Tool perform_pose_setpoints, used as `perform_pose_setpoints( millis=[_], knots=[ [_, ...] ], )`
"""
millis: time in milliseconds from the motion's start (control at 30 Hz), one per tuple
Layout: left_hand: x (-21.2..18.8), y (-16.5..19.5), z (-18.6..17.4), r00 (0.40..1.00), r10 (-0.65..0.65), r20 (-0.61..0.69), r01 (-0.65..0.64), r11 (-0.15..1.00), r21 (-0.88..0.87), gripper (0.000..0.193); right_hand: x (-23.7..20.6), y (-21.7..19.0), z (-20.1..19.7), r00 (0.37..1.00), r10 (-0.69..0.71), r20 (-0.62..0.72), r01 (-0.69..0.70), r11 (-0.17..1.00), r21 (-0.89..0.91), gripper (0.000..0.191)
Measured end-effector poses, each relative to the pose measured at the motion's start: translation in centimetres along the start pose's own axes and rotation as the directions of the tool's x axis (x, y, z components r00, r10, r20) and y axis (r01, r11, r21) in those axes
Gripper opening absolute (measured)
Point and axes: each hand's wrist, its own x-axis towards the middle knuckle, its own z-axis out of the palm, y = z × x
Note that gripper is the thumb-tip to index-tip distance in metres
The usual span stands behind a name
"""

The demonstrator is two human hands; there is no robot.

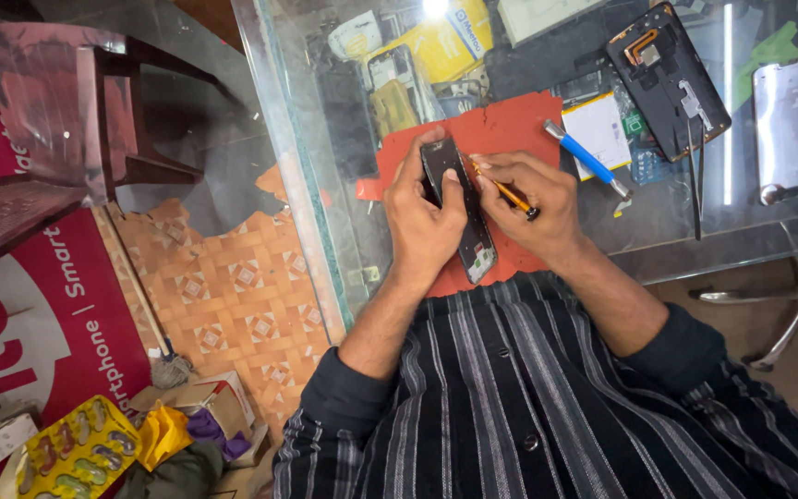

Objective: The person holds a smartphone on a red mat and pries around its back cover edge with a metal pry tool, working the cover loose from the frame. They then use a screwdriver on the exposed interior and set the opened phone down on the mat with its battery and internal board visible.

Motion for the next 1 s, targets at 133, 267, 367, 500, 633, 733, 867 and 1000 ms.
perform_pose_setpoints(
  millis=[133, 267, 367, 500, 633, 733, 867, 1000],
  knots=[
    [0.02, 0.09, -0.07, 1.0, -0.013, 0.008, 0.013, 1.0, -0.014, 0.045, 0.07, -0.06, 0.01, 1.0, -0.002, 0.002, 0.002, 1.0, -0.015, 0.014],
    [-0.02, 0.25, -0.17, 1.0, -0.019, 0.007, 0.019, 1.0, 0.003, 0.045, -0.22, -0.18, 0.03, 1.0, -0.012, -0.005, 0.013, 1.0, 0.026, 0.014],
    [0.0, 0.34, -0.25, 1.0, 0.0, 0.007, 0.0, 1.0, 0.031, 0.044, -0.47, -0.15, 0.07, 0.998, -0.031, -0.049, 0.031, 1.0, -0.006, 0.014],
    [-0.09, 0.42, -0.3, 1.0, 0.002, 0.004, -0.002, 0.999, 0.038, 0.043, -0.65, 0.06, 0.14, 1.0, -0.013, -0.027, 0.013, 1.0, 0.003, 0.015],
    [-0.08, 0.38, -0.31, 0.999, -0.035, 0.014, 0.035, 0.999, 0.016, 0.044, -0.75, 0.2, 0.27, 0.999, -0.017, -0.032, 0.017, 1.0, -0.001, 0.016],
    [-0.11, 0.34, -0.35, 1.0, 0.002, 0.01, -0.003, 1.0, 0.021, 0.044, -0.68, 0.17, 0.29, 1.0, -0.019, -0.024, 0.019, 1.0, 0.002, 0.016],
    [-0.1, 0.28, -0.3, 1.0, -0.003, 0.01, 0.002, 1.0, 0.019, 0.044, -0.54, -0.02, 0.07, 1.0, -0.022, -0.01, 0.022, 1.0, -0.009, 0.015],
    [-0.06, 0.22, -0.23, 0.999, -0.036, 0.007, 0.036, 0.999, 0.005, 0.042, -0.8, -0.42, -0.32, 0.999, 0.017, 0.039, -0.016, 1.0, -0.012, 0.015]
  ],
)
